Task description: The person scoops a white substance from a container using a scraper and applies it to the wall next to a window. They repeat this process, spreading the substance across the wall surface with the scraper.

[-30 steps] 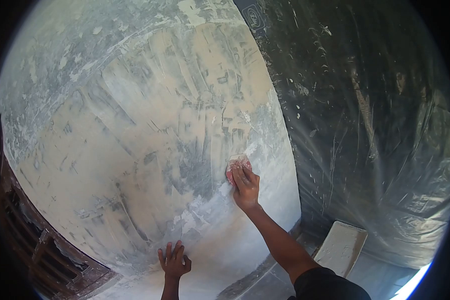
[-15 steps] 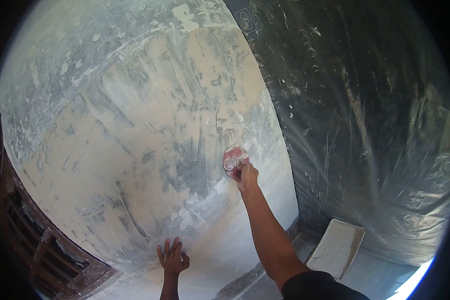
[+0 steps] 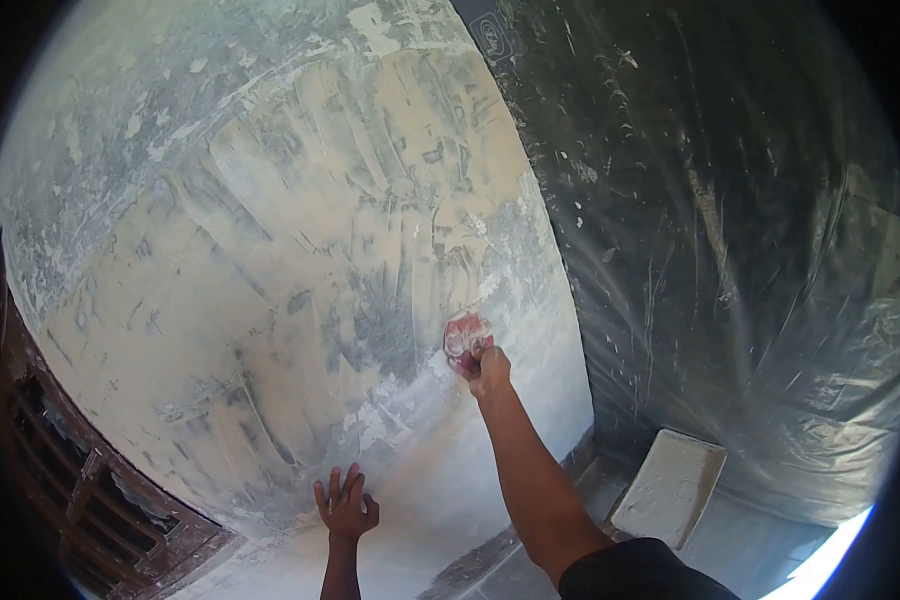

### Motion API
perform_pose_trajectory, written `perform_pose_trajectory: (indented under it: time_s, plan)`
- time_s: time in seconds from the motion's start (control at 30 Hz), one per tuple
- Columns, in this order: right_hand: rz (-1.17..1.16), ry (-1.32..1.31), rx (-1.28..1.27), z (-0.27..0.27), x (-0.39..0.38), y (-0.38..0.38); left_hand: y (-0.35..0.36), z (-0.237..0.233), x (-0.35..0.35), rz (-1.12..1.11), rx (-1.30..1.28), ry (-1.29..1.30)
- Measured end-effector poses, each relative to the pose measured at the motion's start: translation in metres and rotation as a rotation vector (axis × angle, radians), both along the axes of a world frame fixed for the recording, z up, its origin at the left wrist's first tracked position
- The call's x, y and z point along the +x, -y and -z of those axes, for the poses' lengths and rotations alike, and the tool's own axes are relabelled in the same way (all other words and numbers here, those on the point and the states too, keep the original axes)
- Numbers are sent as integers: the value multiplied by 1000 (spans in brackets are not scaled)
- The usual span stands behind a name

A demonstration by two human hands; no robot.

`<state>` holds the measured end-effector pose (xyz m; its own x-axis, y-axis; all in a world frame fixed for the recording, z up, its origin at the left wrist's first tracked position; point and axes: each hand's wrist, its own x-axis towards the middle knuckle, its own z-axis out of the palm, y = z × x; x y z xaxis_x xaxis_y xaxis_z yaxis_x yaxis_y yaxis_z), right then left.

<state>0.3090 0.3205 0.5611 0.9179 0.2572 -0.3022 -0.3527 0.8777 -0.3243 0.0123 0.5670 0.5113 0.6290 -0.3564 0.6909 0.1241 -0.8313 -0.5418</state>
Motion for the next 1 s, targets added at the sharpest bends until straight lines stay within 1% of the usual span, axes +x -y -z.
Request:
perform_pose_trajectory:
  time_s: [0.07, 0.1, 0.13, 0.2, 0.23, 0.27, 0.3, 0.33, 0.37, 0.4, 0.43, 0.5, 0.53, 0.6, 0.63, 0.7, 0.77, 0.8, 0.83, 0.9, 0.93, 0.97, 1.0]
  plan:
    - [-99, 23, -124, 66, -42, 9, 0, 2, -3, 2, -5, -7]
    - [-136, 45, -170, 85, -49, 20, 1, 3, -4, 10, -5, -6]
    - [-124, 54, -168, 75, -52, 32, 1, 1, -4, 9, -3, -12]
    - [120, 269, -337, 50, -63, 53, 2, 0, -3, 10, -1, -2]
    - [202, 356, -432, 22, -52, 62, 2, 1, -3, 10, -7, 0]
    - [351, 507, -486, -4, -34, 62, 2, 2, -3, 8, -14, -4]
    - [551, 743, -521, -37, -23, 61, 2, 1, -1, 4, -15, -7]
    - [694, 851, -699, -69, -15, 59, 1, -2, 1, 7, -1, 0]
    - [1117, 1061, -1082, -100, 6, 43, 2, 0, -3, 6, 9, 0]
    - [1057, 1087, -1062, -95, 9, 25, 1, 0, -2, 7, 8, 1]
    - [1047, 1111, -1145, -81, -2, 2, 0, 1, -2, 7, 5, -1]
    - [1025, 1110, -1165, -24, -33, -35, 1, 2, -2, 11, 1, -4]
    - [898, 1114, -1160, -4, -63, -42, 0, 1, -1, 12, -6, -1]
    - [733, 1221, -1111, 43, -102, -37, 3, 4, -7, 9, -15, -7]
    - [739, 1213, -1106, 40, -106, -23, 3, 4, -8, 10, -12, -12]
    - [625, 1099, -819, 12, -100, 11, 0, 0, 0, 18, -8, -3]
    - [1027, 1021, -996, -48, -49, 41, 0, 2, -3, 16, 14, 5]
    - [1040, 994, -1026, -69, -21, 47, 1, 2, -5, 14, 12, -5]
    - [1057, 968, -1054, -75, 5, 45, 2, 1, -5, -5, 14, -5]
    - [989, 947, -1121, -48, 18, 1, 3, -1, -4, -22, 18, -3]
    - [1019, 950, -1102, -29, -4, -21, 4, -1, -4, -16, -9, -13]
    - [984, 957, -1078, -8, -32, -36, 5, 0, -5, -8, -34, -27]
    - [905, 1004, -1144, 27, -63, -48, 6, 0, -3, -5, -42, -39]
